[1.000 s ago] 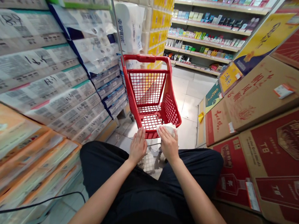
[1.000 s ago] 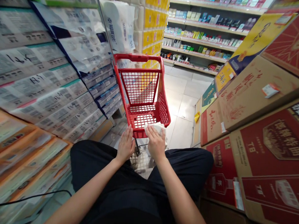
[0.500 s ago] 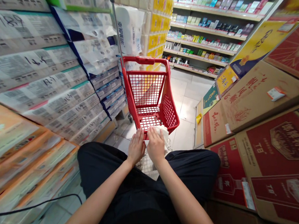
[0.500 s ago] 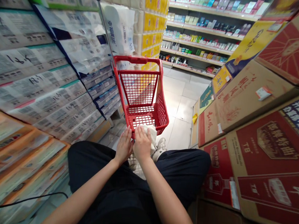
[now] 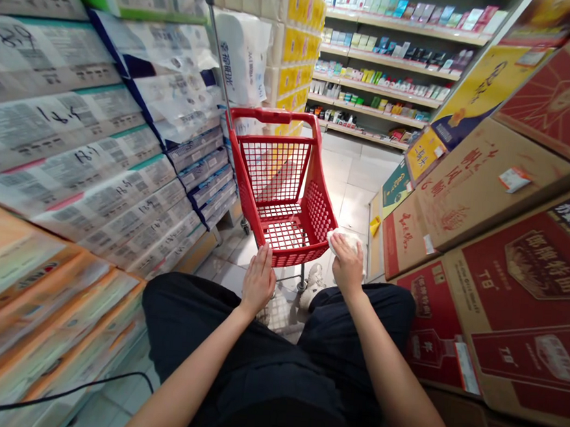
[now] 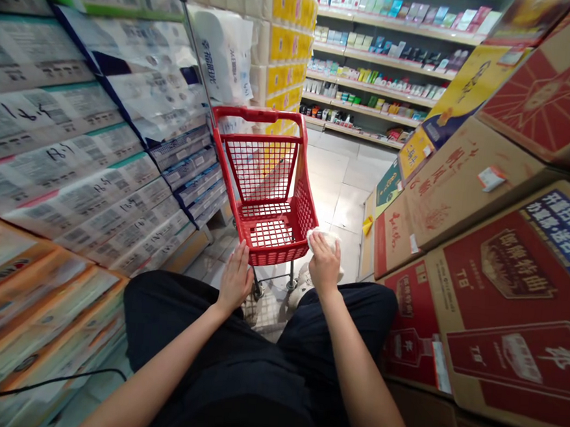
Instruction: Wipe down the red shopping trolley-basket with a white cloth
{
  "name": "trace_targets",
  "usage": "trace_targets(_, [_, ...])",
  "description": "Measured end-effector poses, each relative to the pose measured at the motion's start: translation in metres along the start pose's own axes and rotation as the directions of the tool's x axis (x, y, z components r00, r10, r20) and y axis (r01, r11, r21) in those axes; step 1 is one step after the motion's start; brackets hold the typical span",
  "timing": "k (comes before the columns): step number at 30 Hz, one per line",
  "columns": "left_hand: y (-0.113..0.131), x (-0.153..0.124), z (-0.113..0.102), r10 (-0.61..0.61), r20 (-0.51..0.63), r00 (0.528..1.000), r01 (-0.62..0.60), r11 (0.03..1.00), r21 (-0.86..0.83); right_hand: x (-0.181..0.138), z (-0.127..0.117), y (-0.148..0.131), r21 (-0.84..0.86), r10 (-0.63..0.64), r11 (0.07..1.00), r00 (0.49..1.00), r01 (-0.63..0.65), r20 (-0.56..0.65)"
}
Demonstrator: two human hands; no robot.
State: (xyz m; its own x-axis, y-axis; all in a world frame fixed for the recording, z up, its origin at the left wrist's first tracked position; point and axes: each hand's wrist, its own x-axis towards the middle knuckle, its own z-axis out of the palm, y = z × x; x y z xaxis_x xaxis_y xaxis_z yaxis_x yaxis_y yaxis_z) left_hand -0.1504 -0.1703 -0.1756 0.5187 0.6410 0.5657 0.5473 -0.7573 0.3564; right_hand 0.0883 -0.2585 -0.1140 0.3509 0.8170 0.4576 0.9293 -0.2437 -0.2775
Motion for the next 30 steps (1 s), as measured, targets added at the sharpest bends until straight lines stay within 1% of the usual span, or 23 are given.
trace_targets(1, [0.000, 0.000, 0.000, 0.001, 0.004, 1.000, -0.001, 1.000, -0.001, -0.001, 0.003, -0.012, -0.008, 0.015, 1.000, 1.000, -0.015, 0.000])
trace_targets(3, [-0.001, -0.001, 0.001, 0.006, 0.005, 1.000, -0.006, 1.000, -0.001, -0.006, 0.011, -0.047, -0.003, 0.006, 1.000, 1.000, -0.006, 0.008])
trace_targets(6, [-0.004, -0.003, 0.001, 0.016, 0.007, 1.000, -0.016, 1.000, 0.002, -0.016, 0.026, -0.108, 0.081, -0.128, 0.989, 0.990, 0.124, 0.054])
trace_targets(7, [-0.004, -0.004, 0.001, 0.016, 0.012, 1.000, -0.016, 1.000, 0.003, -0.018, 0.031, -0.125, 0.109, -0.158, 0.982, 0.986, 0.152, 0.055])
trace_targets(9, [-0.006, -0.005, 0.001, 0.015, 0.028, 0.999, -0.016, 1.000, 0.005, -0.021, 0.035, -0.144, 0.154, -0.197, 0.970, 0.979, 0.188, 0.047])
trace_targets(11, [-0.006, -0.005, 0.000, 0.020, 0.031, 0.999, -0.020, 1.000, 0.004, -0.022, 0.034, -0.141, 0.177, -0.239, 0.957, 0.970, 0.229, 0.037])
trace_targets(12, [-0.006, -0.004, 0.000, 0.021, 0.027, 0.999, -0.021, 1.000, 0.003, -0.022, 0.031, -0.132, 0.182, -0.262, 0.950, 0.964, 0.252, 0.033])
trace_targets(14, [-0.004, -0.003, 0.000, 0.020, 0.013, 1.000, -0.020, 1.000, 0.002, -0.020, 0.024, -0.102, 0.170, -0.279, 0.947, 0.960, 0.271, 0.023])
trace_targets(16, [-0.002, -0.001, 0.000, 0.011, 0.004, 1.000, -0.011, 1.000, 0.006, -0.016, 0.015, -0.063, 0.138, -0.224, 0.966, 0.975, 0.220, 0.010])
trace_targets(18, [-0.001, -0.001, 0.000, 0.006, -0.002, 1.000, -0.006, 1.000, 0.008, -0.009, 0.008, -0.026, 0.110, -0.119, 0.987, 0.993, 0.119, -0.007])
trace_targets(20, [0.000, -0.001, 0.000, 0.006, -0.005, 1.000, -0.006, 1.000, 0.007, -0.002, 0.003, -0.001, 0.103, -0.017, 0.994, 1.000, 0.019, -0.020])
trace_targets(21, [0.000, -0.001, 0.000, 0.004, -0.007, 1.000, -0.004, 1.000, 0.005, 0.000, 0.003, 0.004, 0.101, 0.022, 0.995, 0.999, -0.020, -0.023])
trace_targets(22, [0.000, -0.001, 0.000, 0.004, -0.007, 1.000, -0.004, 1.000, 0.002, 0.003, 0.003, 0.003, 0.096, 0.050, 0.994, 0.998, -0.047, -0.025])
trace_targets(24, [-0.001, -0.001, 0.001, 0.003, -0.005, 1.000, -0.003, 1.000, -0.001, 0.003, 0.006, -0.014, 0.079, 0.064, 0.995, 0.998, -0.063, -0.016])
trace_targets(26, [-0.002, -0.002, 0.001, 0.002, -0.005, 1.000, -0.002, 1.000, 0.000, -0.002, 0.013, -0.049, 0.071, 0.029, 0.997, 1.000, -0.029, 0.007])
trace_targets(28, [-0.003, -0.002, 0.001, 0.004, -0.002, 1.000, -0.004, 1.000, -0.001, -0.009, 0.022, -0.090, 0.100, -0.051, 0.994, 0.998, 0.046, 0.047])
trace_targets(30, [-0.004, -0.003, 0.001, 0.002, 0.011, 1.000, -0.002, 1.000, -0.009, -0.016, 0.029, -0.124, 0.152, -0.123, 0.982, 0.990, 0.111, 0.070])
